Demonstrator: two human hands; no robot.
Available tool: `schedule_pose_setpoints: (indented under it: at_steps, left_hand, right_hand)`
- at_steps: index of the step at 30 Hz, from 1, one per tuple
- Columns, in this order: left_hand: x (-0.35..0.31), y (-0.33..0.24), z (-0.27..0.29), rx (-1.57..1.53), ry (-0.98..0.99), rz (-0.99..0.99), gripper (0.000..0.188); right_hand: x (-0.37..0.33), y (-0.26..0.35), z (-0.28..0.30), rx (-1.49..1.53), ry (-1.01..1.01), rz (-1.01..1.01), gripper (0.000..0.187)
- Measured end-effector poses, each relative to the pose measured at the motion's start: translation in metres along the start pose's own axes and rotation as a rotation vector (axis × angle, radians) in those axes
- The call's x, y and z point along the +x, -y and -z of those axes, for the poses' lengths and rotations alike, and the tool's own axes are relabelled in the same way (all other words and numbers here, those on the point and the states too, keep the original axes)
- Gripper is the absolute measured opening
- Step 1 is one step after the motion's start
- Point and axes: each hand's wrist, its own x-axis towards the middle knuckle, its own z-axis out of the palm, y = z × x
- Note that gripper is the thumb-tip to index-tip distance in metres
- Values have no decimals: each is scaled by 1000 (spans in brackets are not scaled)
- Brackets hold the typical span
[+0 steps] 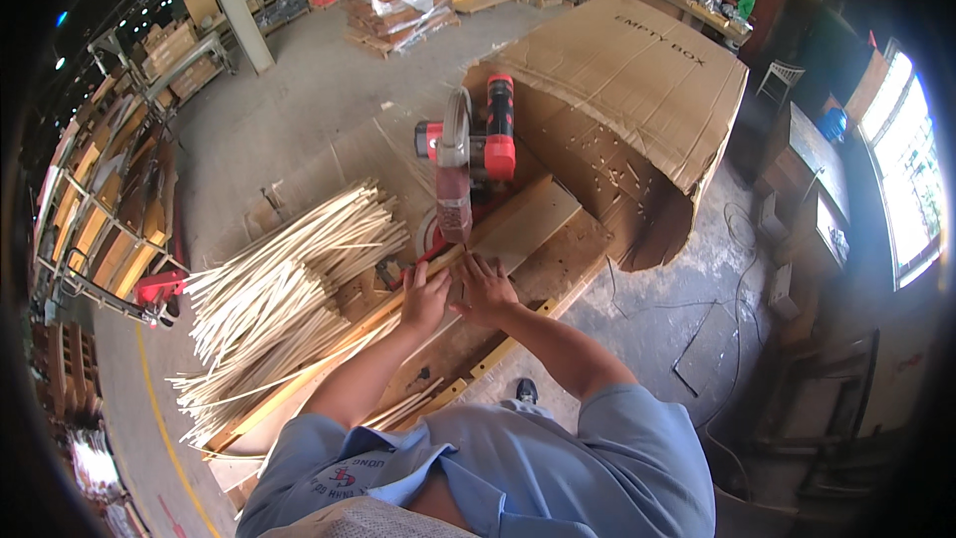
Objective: The person uses a red cordless circular saw to cut thin wooden sticks on a workbench. They repeatedly align sticks against a guide, cut them, and stack the cut pieces into a growing pile.
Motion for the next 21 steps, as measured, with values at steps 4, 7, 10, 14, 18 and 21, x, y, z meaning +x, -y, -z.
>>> schedule_pose_setpoints:
  at_steps: [4, 7, 10, 14, 18, 21]
  left_hand:
    - [4, -5, 8, -1, 17, 24, 38]
    - [13, -22, 6, -16, 14, -26, 37]
    - [5, -2, -1, 8, -80, 65, 36]
    - [9, -10, -5, -19, -39, -14, 34]
    - [4, -6, -3, 1, -33, 3, 33]
    - [5, -6, -3, 9, -53, -41, 33]
  right_hand:
    - [7, -18, -1, -37, 34, 91, 79]
    - [0, -76, 12, 530, -57, -124, 52]
    - [39, -77, 100, 760, -528, -516, 52]
    - [58, -86, 231, 851, -919, -520, 62]
    - [96, -44, 289, 731, -501, -427, 63]
    - [121, -40, 301, 479, -379, -416, 47]
